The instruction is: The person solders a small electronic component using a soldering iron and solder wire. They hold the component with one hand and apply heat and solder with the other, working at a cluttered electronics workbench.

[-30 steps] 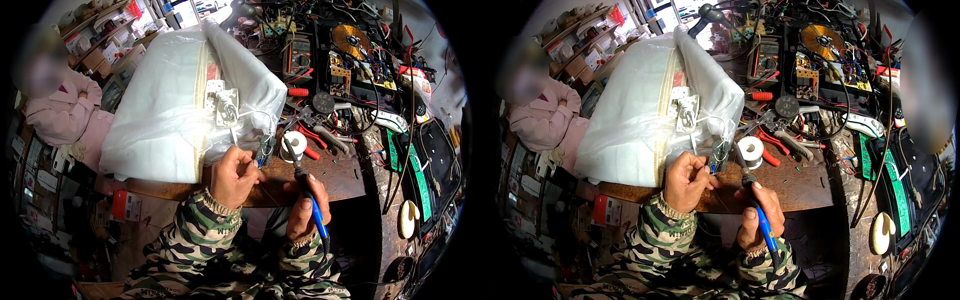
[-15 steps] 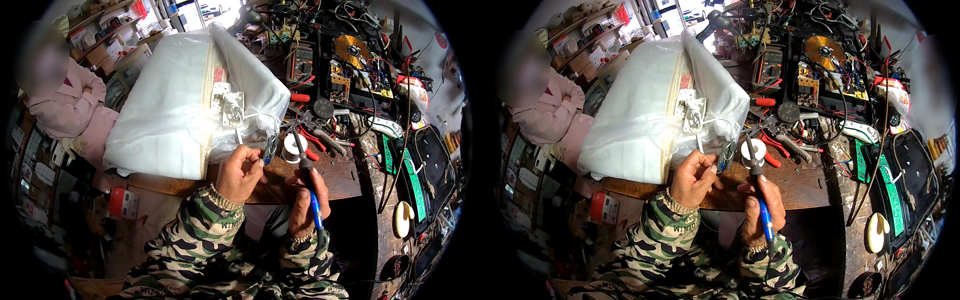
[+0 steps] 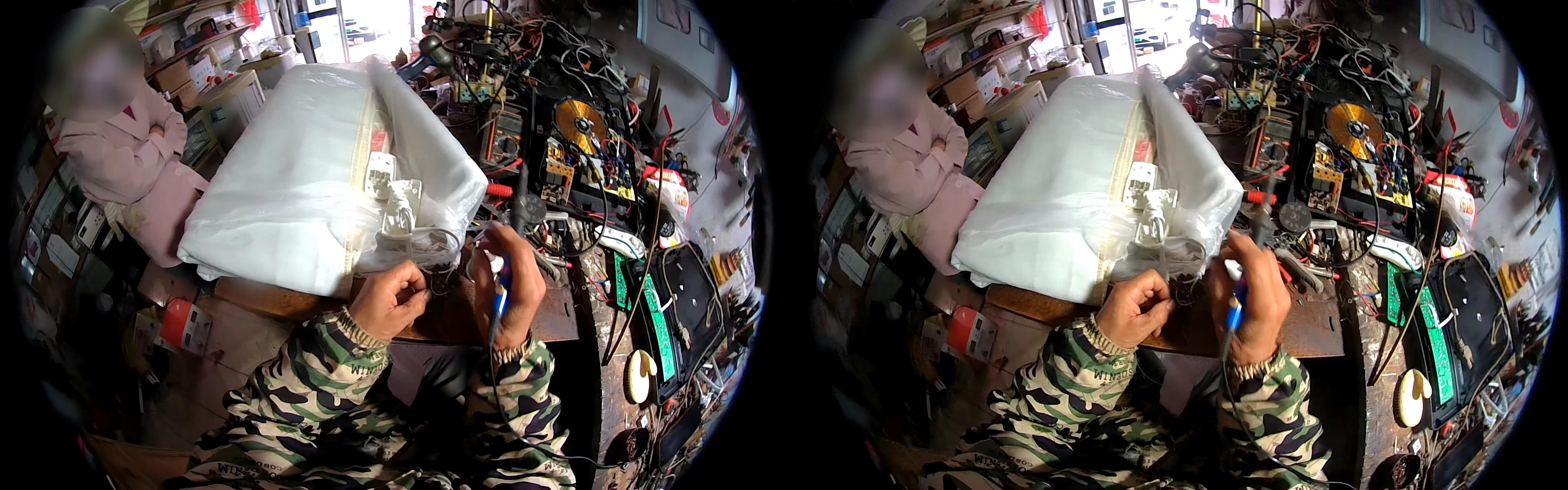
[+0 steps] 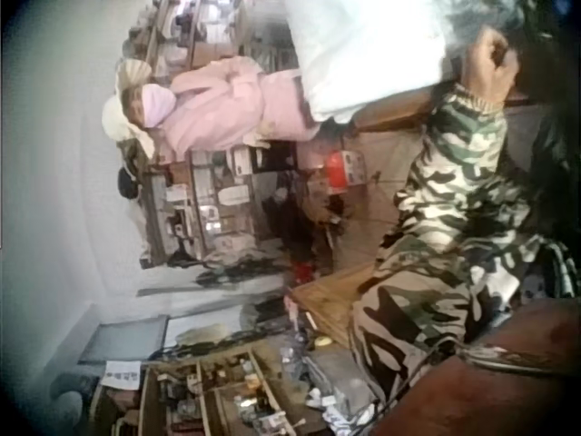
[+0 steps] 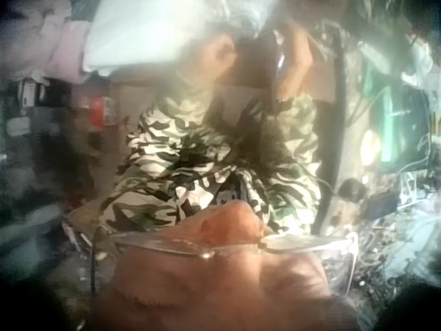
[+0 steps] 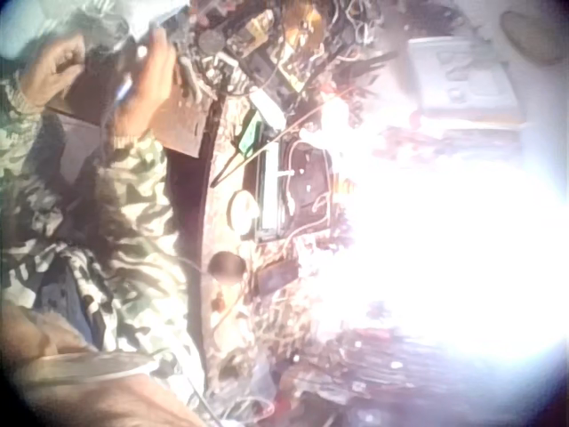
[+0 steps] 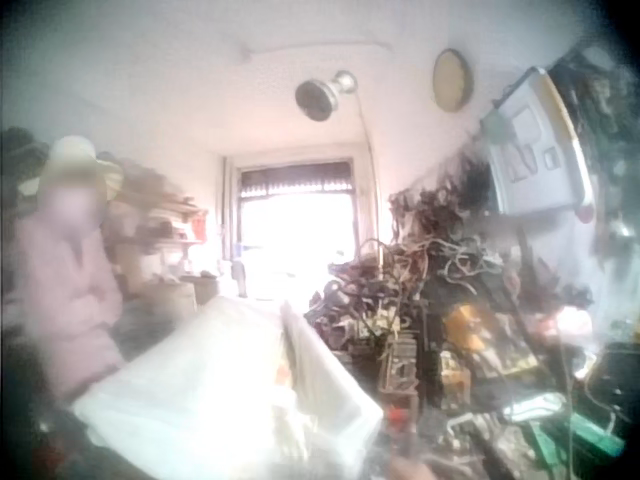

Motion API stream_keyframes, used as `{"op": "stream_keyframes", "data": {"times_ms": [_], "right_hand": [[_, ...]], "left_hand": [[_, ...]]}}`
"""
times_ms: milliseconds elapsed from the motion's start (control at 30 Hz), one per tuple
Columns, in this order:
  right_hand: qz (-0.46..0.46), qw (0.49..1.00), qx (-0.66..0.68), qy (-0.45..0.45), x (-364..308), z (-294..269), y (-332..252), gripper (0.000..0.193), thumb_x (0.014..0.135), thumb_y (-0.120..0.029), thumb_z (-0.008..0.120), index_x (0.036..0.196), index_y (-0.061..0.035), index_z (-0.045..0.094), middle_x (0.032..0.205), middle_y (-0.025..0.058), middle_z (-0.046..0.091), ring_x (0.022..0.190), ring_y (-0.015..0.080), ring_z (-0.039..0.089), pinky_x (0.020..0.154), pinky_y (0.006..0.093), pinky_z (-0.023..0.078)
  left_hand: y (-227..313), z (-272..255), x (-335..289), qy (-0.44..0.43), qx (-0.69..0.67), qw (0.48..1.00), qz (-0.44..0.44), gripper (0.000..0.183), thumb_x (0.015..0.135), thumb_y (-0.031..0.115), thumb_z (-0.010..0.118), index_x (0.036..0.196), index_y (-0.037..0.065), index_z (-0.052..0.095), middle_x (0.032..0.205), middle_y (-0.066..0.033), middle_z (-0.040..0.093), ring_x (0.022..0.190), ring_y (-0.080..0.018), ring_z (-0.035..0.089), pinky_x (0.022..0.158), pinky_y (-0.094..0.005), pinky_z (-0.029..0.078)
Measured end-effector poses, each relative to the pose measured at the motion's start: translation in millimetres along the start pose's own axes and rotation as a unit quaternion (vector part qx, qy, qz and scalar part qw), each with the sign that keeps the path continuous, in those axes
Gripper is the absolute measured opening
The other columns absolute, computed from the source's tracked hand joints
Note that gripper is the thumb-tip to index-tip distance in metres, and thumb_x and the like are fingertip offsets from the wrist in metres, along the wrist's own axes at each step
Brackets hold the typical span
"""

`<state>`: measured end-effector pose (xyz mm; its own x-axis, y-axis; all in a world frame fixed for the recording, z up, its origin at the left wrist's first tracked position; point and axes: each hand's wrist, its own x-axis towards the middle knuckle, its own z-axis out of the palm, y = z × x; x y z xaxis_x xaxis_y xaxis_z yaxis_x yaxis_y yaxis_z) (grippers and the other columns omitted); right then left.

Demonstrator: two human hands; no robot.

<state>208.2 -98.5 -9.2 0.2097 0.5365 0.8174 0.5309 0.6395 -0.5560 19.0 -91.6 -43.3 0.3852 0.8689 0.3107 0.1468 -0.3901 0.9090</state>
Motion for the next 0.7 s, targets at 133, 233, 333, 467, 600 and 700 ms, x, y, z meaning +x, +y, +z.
{"op": "stream_keyframes", "data": {"times_ms": [133, 233, 333, 467, 600, 700], "right_hand": [[-0.091, 0.97, -0.01, -0.223, 53, 34, -13, 0.05, 0.078, -0.008, 0.075, 0.123, -0.0048, 0.055, 0.103, 0.0198, 0.06, 0.089, 0.0411, 0.061, 0.074, 0.0449, 0.05], [-0.162, 0.93, -0.109, -0.312, 71, 48, -6, 0.058, 0.071, -0.015, 0.081, 0.121, -0.0075, 0.052, 0.099, 0.0193, 0.06, 0.09, 0.0409, 0.063, 0.073, 0.0471, 0.052], [-0.127, 0.9, -0.13, -0.397, 74, 70, 3, 0.056, 0.074, -0.017, 0.082, 0.12, -0.0078, 0.052, 0.102, 0.0196, 0.061, 0.087, 0.0444, 0.062, 0.069, 0.0485, 0.051], [-0.108, 0.89, -0.137, -0.421, 71, 96, 4, 0.046, 0.078, -0.008, 0.074, 0.118, -0.0083, 0.052, 0.101, 0.0224, 0.061, 0.088, 0.0459, 0.062, 0.071, 0.0504, 0.051], [-0.116, 0.908, -0.141, -0.376, 67, 101, 11, 0.042, 0.079, 0.001, 0.064, 0.118, -0.0079, 0.054, 0.101, 0.0231, 0.06, 0.088, 0.0459, 0.062, 0.072, 0.0513, 0.05], [-0.112, 0.957, -0.095, -0.252, 65, 109, 2, 0.041, 0.079, 0.004, 0.062, 0.118, -0.0076, 0.056, 0.101, 0.023, 0.059, 0.087, 0.0452, 0.061, 0.072, 0.0502, 0.05]], "left_hand": [[7, -5, -6, 0.058, 0.117, 0.988, 0.088, 0.012, 0.083, 0.001, 0.064, 0.087, 0.001, 0.052, 0.067, -0.0057, 0.053, 0.06, -0.0099, 0.054, 0.055, -0.0289, 0.045], [0, 4, 2, 0.004, 0.101, 0.993, 0.066, 0.019, 0.079, 0.004, 0.068, 0.095, -0.001, 0.06, 0.076, -0.0149, 0.064, 0.07, -0.0242, 0.066, 0.064, -0.0359, 0.05], [7, 0, 0, -0.013, 0.155, 0.987, 0.025, 0.026, 0.078, 0.012, 0.068, 0.098, -0.001, 0.057, 0.077, -0.0241, 0.065, 0.076, -0.0441, 0.065, 0.067, -0.0487, 0.052], [14, -8, -4, 0.002, 0.175, 0.984, 0.021, 0.028, 0.077, 0.011, 0.065, 0.1, -0.002, 0.058, 0.079, -0.0255, 0.066, 0.079, -0.045, 0.065, 0.07, -0.0515, 0.052], [1, 2, -1, 0.034, 0.136, 0.987, 0.081, 0.028, 0.077, 0.01, 0.066, 0.101, -0.001, 0.058, 0.077, -0.0249, 0.065, 0.077, -0.0448, 0.064, 0.069, -0.0521, 0.051], [-6, -2, -3, 0.064, 0.146, 0.985, 0.064, 0.026, 0.079, 0.01, 0.067, 0.101, -0.001, 0.057, 0.077, -0.0244, 0.065, 0.077, -0.0443, 0.064, 0.067, -0.0505, 0.05]]}}
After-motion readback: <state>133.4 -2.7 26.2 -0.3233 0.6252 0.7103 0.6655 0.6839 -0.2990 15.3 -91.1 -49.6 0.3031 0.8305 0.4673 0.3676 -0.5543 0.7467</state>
